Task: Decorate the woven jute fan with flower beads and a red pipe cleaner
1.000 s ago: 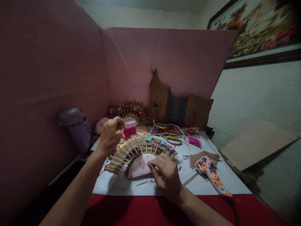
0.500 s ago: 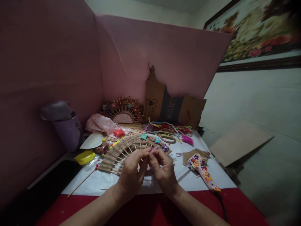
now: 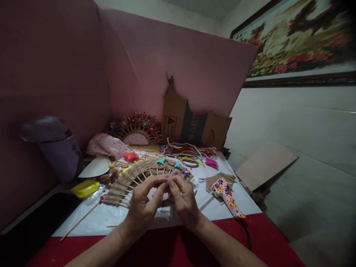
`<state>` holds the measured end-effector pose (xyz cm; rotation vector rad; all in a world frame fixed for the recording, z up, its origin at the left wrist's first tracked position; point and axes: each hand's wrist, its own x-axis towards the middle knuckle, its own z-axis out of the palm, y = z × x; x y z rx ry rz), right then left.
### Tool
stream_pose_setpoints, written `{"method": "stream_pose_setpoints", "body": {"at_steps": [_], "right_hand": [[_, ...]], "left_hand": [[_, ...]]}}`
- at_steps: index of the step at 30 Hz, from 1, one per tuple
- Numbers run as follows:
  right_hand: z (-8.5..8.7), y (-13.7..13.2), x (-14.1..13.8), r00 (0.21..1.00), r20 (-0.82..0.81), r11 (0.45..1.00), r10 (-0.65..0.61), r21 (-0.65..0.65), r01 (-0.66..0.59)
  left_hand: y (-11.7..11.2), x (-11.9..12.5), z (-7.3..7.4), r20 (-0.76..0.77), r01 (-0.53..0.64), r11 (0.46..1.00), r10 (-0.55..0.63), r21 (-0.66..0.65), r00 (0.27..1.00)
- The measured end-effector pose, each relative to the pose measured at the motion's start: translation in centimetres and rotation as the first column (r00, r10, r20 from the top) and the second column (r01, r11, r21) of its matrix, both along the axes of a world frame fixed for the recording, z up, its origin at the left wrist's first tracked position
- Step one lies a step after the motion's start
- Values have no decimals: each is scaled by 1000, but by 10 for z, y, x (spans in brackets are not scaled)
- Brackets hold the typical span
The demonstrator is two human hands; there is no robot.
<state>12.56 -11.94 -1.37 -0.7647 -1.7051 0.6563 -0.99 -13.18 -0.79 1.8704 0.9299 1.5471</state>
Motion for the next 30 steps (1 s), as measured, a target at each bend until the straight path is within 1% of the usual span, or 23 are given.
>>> {"method": "stream_pose_setpoints", "body": {"at_steps": [3,6,12,15,19,24,30], "right_hand": [[2,-1,0,998,54,999,-22,34,20],[2,0,1,995,82,996,-61,63,56],[-1,0,2,992,73,994,-99,58,94],[1,-2,2,991,91,992,-100,83,92],[3,-3,2,988,113,988,-103,128,88],[3,-3,1,980,152,979,-131,174,104],[-1,-1,0,973,172,977,-155,173,125]], "left_hand": [[1,-1,-2,47,23,998,-20,-63,999],[2,-1,-3,55,32,995,-27,-93,998],[3,-1,-1,11,61,998,-61,-17,998],[4,-2,0,18,64,998,-64,-1,998],[3,-3,3,51,57,997,-54,-49,997],[1,-2,7,56,25,996,-20,-86,998],[2,-1,2,56,42,988,-34,-151,998]]}}
